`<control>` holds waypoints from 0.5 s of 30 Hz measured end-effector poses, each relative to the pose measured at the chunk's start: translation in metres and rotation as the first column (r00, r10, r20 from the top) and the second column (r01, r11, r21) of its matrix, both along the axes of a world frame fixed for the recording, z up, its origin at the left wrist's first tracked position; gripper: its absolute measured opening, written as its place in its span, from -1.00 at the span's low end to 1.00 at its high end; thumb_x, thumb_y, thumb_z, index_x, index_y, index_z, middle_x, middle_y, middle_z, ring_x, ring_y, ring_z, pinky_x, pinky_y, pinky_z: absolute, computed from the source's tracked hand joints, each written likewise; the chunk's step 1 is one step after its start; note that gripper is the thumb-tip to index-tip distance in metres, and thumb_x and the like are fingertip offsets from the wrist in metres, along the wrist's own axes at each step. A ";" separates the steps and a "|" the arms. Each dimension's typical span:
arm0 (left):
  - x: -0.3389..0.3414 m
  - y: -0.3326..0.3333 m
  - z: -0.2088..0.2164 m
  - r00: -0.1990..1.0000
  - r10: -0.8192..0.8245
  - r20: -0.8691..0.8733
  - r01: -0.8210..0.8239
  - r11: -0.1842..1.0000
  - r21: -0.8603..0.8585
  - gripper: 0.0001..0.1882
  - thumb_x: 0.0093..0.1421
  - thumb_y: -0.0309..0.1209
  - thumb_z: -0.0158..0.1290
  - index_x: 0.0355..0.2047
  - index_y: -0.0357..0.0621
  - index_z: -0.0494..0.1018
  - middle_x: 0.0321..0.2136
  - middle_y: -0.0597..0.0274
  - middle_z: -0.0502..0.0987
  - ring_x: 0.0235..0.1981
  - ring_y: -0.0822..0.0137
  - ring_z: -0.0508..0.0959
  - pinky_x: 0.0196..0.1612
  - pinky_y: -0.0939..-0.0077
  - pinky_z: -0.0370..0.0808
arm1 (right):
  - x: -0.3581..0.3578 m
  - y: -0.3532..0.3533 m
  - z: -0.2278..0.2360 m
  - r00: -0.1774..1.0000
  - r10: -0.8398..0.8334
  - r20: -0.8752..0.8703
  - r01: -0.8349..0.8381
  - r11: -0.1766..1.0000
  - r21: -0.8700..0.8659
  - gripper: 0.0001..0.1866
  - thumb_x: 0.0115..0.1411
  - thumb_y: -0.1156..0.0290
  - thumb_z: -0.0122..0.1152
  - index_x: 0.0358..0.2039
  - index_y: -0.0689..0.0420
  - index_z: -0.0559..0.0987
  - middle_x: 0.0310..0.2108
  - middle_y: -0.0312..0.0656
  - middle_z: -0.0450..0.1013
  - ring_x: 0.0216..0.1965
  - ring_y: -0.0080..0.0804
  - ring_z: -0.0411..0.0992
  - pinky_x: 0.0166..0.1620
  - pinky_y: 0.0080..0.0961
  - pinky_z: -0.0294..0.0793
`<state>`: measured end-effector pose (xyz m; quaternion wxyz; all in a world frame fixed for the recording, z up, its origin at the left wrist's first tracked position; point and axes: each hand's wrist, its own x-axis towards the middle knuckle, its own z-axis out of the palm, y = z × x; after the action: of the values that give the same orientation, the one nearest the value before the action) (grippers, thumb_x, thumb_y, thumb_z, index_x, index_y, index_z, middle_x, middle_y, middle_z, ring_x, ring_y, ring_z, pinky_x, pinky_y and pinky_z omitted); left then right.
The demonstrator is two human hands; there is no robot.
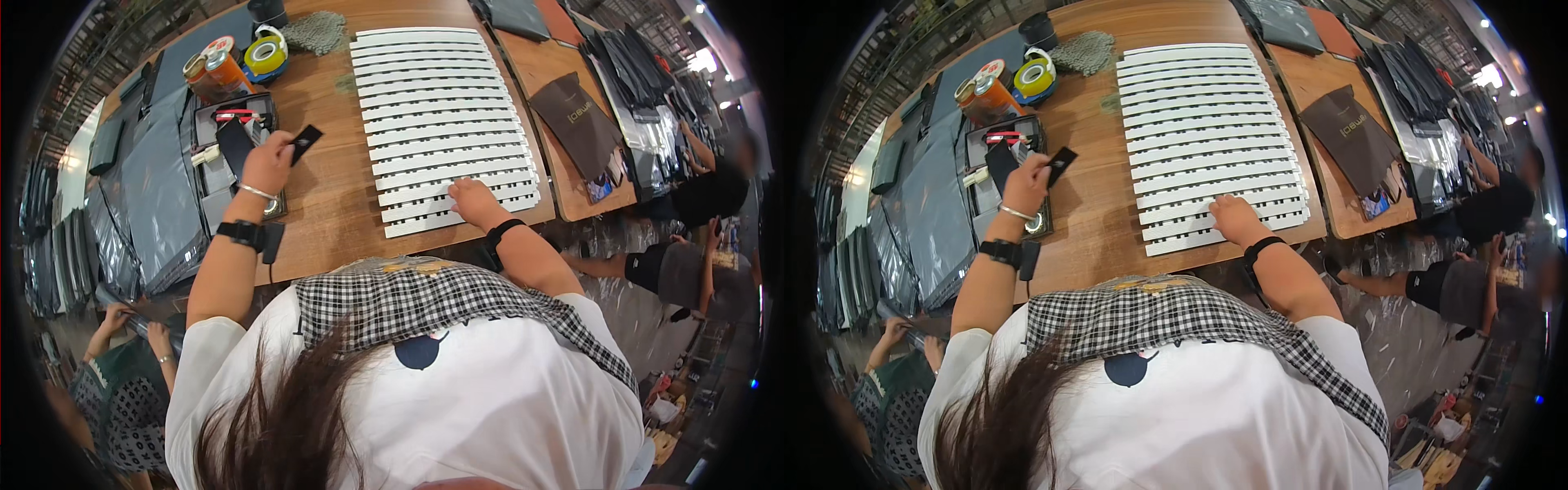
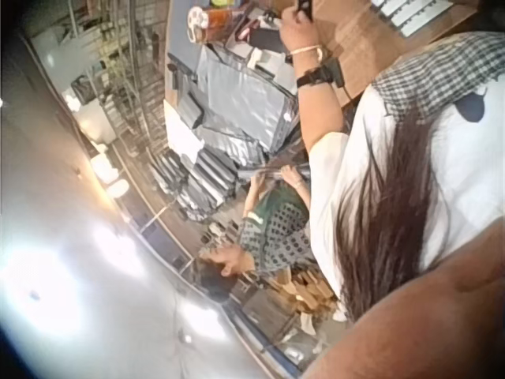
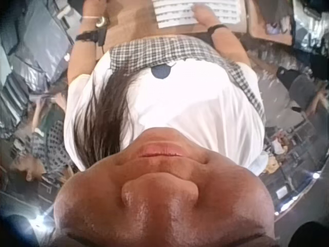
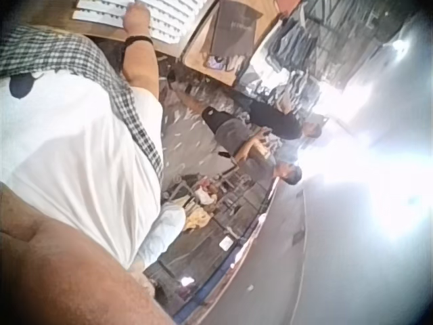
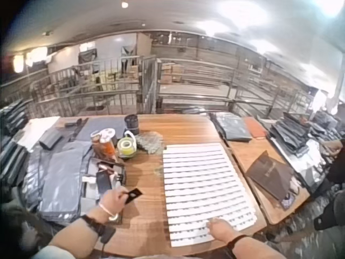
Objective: Folding checkered foam mats and placing them into grey plastic shipping bags.
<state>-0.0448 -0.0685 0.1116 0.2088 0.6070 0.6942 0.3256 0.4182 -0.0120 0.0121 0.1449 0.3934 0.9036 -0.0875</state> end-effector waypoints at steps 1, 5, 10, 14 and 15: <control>0.018 0.006 0.005 0.998 -0.055 0.017 0.055 0.999 -0.001 -0.82 0.31 -0.37 0.06 -0.12 -0.11 0.54 -0.37 -0.11 0.64 -0.29 -0.12 0.65 -0.24 0.17 0.55 | 0.000 -0.003 0.000 1.000 -0.007 -0.001 0.007 1.000 0.002 -0.60 0.08 0.24 0.45 -0.12 0.09 0.55 -0.08 -0.14 0.46 0.05 -0.14 0.42 0.07 -0.22 0.46; 0.063 0.022 0.010 0.962 -0.269 -0.052 0.272 0.959 0.077 -0.82 0.28 -0.39 0.08 -0.14 -0.14 0.55 -0.38 -0.10 0.63 -0.31 -0.13 0.63 -0.26 0.13 0.53 | 0.008 -0.027 0.008 0.998 0.049 -0.037 -0.046 0.996 0.079 -0.42 0.05 0.10 0.46 0.02 0.06 0.48 -0.02 -0.19 0.42 0.07 -0.20 0.37 0.07 -0.25 0.35; 0.074 0.010 -0.003 0.943 -0.328 -0.055 0.329 0.944 0.001 -0.82 0.26 -0.37 0.09 -0.19 -0.17 0.56 -0.35 -0.12 0.62 -0.27 -0.17 0.61 -0.23 0.12 0.53 | 0.021 -0.041 -0.001 0.999 -0.009 0.039 0.003 0.989 0.148 -0.36 0.05 0.07 0.46 0.09 0.01 0.42 0.05 -0.17 0.39 0.15 -0.20 0.33 0.10 -0.19 0.36; 0.058 -0.003 -0.022 0.952 -0.304 -0.027 0.300 0.949 -0.093 -0.81 0.26 -0.38 0.10 -0.19 -0.22 0.56 -0.35 -0.15 0.62 -0.28 -0.18 0.62 -0.22 0.13 0.54 | 0.027 -0.044 -0.004 0.998 0.019 -0.054 -0.009 0.982 0.186 -0.51 0.12 0.12 0.39 0.00 0.02 0.48 0.05 -0.15 0.41 0.15 -0.18 0.35 0.07 -0.18 0.44; 0.053 -0.005 -0.029 0.968 -0.249 -0.007 0.247 0.963 -0.104 -0.81 0.27 -0.39 0.11 -0.18 -0.24 0.55 -0.38 -0.12 0.63 -0.34 -0.09 0.64 -0.27 0.19 0.55 | 0.029 -0.046 -0.005 0.993 0.027 -0.119 -0.004 0.980 0.197 -0.57 0.15 0.14 0.36 -0.03 0.02 0.50 0.04 -0.16 0.42 0.13 -0.18 0.36 0.06 -0.18 0.44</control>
<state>0.0079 -0.0730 0.0827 0.2719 0.6808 0.6305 0.2549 0.4477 -0.0577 0.0070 0.0512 0.3927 0.9180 -0.0206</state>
